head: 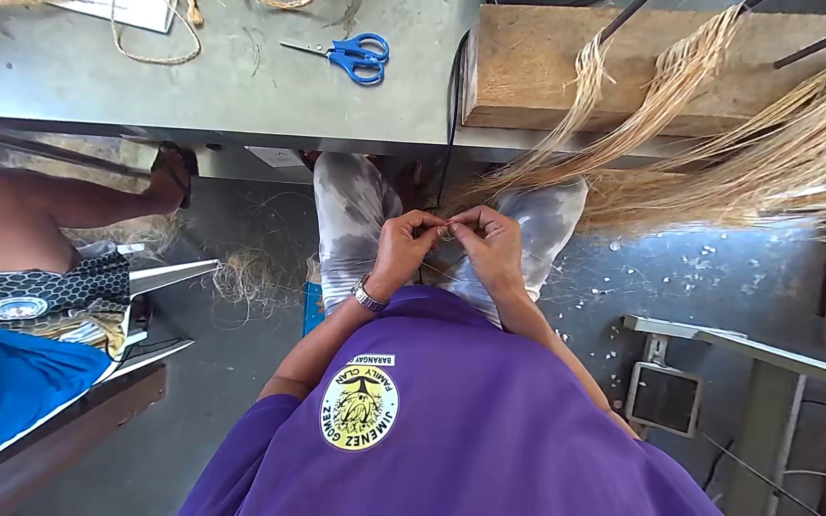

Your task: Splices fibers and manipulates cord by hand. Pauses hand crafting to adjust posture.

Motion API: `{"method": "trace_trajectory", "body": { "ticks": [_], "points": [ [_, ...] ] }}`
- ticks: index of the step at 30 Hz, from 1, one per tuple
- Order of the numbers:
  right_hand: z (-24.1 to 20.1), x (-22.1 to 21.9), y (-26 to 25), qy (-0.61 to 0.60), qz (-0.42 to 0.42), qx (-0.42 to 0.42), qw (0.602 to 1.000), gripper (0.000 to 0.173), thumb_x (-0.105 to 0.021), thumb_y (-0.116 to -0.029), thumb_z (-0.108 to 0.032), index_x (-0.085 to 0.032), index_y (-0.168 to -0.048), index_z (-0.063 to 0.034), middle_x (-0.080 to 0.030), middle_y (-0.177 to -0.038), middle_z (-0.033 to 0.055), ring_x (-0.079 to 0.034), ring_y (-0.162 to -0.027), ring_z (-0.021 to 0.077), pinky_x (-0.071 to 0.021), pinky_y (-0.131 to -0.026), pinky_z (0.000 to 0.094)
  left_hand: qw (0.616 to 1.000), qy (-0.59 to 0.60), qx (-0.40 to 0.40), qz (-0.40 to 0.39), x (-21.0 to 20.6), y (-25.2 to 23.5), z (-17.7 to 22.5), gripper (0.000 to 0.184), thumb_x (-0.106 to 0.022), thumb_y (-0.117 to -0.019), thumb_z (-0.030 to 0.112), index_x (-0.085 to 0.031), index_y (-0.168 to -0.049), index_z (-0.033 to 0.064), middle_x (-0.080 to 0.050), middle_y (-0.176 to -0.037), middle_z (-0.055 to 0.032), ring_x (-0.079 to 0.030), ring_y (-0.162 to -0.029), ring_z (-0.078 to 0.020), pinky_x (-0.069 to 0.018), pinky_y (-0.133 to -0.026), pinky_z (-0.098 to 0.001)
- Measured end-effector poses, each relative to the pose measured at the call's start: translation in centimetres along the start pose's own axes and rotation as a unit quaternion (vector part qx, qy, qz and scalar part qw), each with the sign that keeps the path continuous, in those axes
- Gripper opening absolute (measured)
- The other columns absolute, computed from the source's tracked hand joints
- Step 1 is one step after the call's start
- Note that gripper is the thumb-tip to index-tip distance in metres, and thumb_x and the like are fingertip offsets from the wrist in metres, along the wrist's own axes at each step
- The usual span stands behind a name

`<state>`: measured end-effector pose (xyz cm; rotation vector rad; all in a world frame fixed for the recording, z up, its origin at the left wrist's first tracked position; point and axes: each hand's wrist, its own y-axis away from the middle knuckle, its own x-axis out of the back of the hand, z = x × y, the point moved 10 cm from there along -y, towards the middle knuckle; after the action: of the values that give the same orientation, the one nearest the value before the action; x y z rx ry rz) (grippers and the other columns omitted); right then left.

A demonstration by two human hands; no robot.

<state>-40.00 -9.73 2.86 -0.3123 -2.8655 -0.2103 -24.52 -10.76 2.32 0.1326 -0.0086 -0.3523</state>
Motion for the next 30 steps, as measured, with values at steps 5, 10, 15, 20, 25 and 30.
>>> {"method": "trace_trajectory", "body": {
  "ticks": [5,10,15,20,25,30],
  "points": [
    [0.1,-0.6,0.1,0.063,-0.027,-0.026,0.997,0.007,-0.065,-0.0898,-0.003,-0.072,-0.093,-0.002,-0.067,-0.075,0.0002,-0.058,-0.063,-0.0013,-0.0483,-0.06,0.0169,0.995,0.075,0.07,-0.021,-0.4,0.1,-1.1,0.006,-0.063,-0.099,0.004,-0.067,-0.103,0.0062,-0.063,-0.078,-0.0035,-0.055,-0.054,-0.0055,-0.0493,-0.05,-0.0185],
    [-0.2,-0.9,0.3,0.069,-0.056,-0.022,0.996,0.007,-0.064,-0.091,-0.002,-0.071,-0.094,-0.0022,-0.068,-0.078,0.0006,-0.058,-0.063,-0.0011,-0.0486,-0.06,0.0169,0.87,0.389,0.283,-0.11,-2.9,-0.7,-5.5,0.023,-0.047,-0.1017,-0.004,-0.067,-0.098,0.0051,-0.065,-0.077,0.0013,-0.057,-0.06,-0.0022,-0.0499,-0.056,-0.016],
    [-0.2,-0.9,0.4,0.049,-0.045,0.031,0.997,0.013,-0.059,-0.0957,-0.004,-0.071,-0.099,0.0004,-0.07,-0.083,0.0033,-0.063,-0.07,0.0002,-0.0531,-0.067,0.0184,0.879,0.407,0.234,-0.08,-2.8,0.8,-3.4,0.021,-0.051,-0.1029,0.005,-0.07,-0.11,0.0096,-0.06,-0.077,0.0046,-0.051,-0.057,0.0006,-0.0445,-0.053,-0.0123],
    [-1.0,-0.8,1.8,0.051,-0.079,0.073,0.993,0.015,-0.059,-0.1017,-0.008,-0.071,-0.106,-0.0019,-0.066,-0.079,0.0033,-0.056,-0.06,0.0023,-0.0486,-0.056,0.0165,0.929,0.325,0.176,0.006,-0.9,-0.2,-4.2,0.027,-0.049,-0.1045,0.002,-0.068,-0.124,0.007,-0.067,-0.091,0.0022,-0.059,-0.067,-0.0012,-0.0526,-0.065,-0.0166],
    [-2.2,-0.9,2.2,0.069,-0.093,0.129,0.985,0.014,-0.063,-0.0952,-0.003,-0.074,-0.104,0.0015,-0.073,-0.096,0.0099,-0.067,-0.079,0.0057,-0.057,-0.073,0.0202,0.958,0.267,0.094,0.049,0.8,-2.1,-3.6,0.027,-0.051,-0.099,-0.008,-0.068,-0.12,-0.004,-0.072,-0.098,-0.0034,-0.065,-0.077,-0.0054,-0.0575,-0.075,-0.0223],
    [-3.0,-1.0,2.8,0.06,-0.111,0.16,0.979,0.015,-0.063,-0.0928,-0.001,-0.075,-0.1,0.0014,-0.072,-0.091,0.0071,-0.065,-0.077,0.0019,-0.0544,-0.071,0.0152,0.986,0.156,0.039,0.035,1.3,-1.8,-1.8,0.027,-0.055,-0.0981,-0.007,-0.067,-0.122,-0.004,-0.071,-0.101,-0.0034,-0.066,-0.08,-0.0052,-0.0583,-0.076,-0.0229]
  ]
}}
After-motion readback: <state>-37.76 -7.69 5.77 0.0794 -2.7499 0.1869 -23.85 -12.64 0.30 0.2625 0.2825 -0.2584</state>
